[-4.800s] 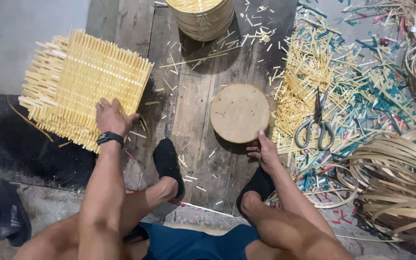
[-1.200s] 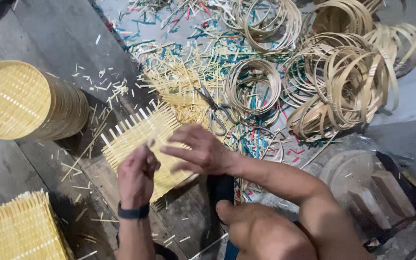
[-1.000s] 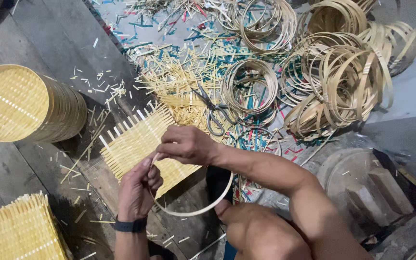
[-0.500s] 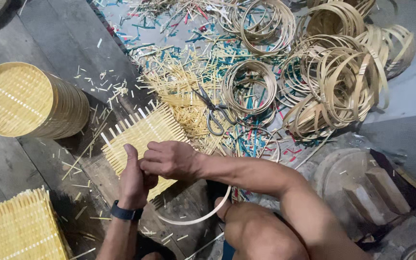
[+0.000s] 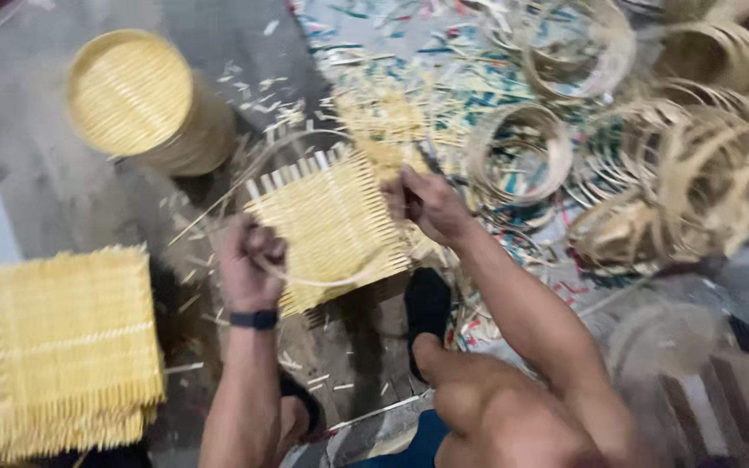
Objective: The person sits on the floor and repeatedly assembles round bamboo trays by placing a circular frame over a square woven mat, pressing it into shape, and trimming the excess mat with shears. The finished trays are stacked nearby.
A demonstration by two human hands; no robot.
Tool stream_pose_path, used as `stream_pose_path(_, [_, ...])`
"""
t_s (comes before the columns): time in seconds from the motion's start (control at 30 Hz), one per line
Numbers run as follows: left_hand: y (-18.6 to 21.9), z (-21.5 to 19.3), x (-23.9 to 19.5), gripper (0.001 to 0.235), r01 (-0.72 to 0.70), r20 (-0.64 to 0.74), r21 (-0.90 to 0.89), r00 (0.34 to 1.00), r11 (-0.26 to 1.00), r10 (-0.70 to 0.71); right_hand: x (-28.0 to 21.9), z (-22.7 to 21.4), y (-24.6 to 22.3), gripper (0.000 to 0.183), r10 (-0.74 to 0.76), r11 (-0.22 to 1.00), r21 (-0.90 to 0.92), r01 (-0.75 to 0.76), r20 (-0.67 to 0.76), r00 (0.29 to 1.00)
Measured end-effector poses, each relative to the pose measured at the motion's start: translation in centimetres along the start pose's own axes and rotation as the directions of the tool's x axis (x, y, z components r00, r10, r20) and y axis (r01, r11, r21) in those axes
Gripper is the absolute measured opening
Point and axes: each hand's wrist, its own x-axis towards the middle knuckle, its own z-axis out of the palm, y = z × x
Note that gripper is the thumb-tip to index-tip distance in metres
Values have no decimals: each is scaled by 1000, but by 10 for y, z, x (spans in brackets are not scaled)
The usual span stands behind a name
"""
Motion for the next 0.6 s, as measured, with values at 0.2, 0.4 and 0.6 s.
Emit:
stream_pose_path(0.2, [12,3,14,28,252,-37,418,965,873,-260,-7,16,3,47,111,993,-39,-111,-5,994])
stream_pose_path(0.4, [3,5,23,39,283,-93,294,959,913,-267,4,25,0,63,197,970,-156,-184,73,978])
stream_pose_path(0.6, [-1,-8,20,40,258,-137,243,964,935,-230,0,30,4,50,187,981,-55,-186,22,982])
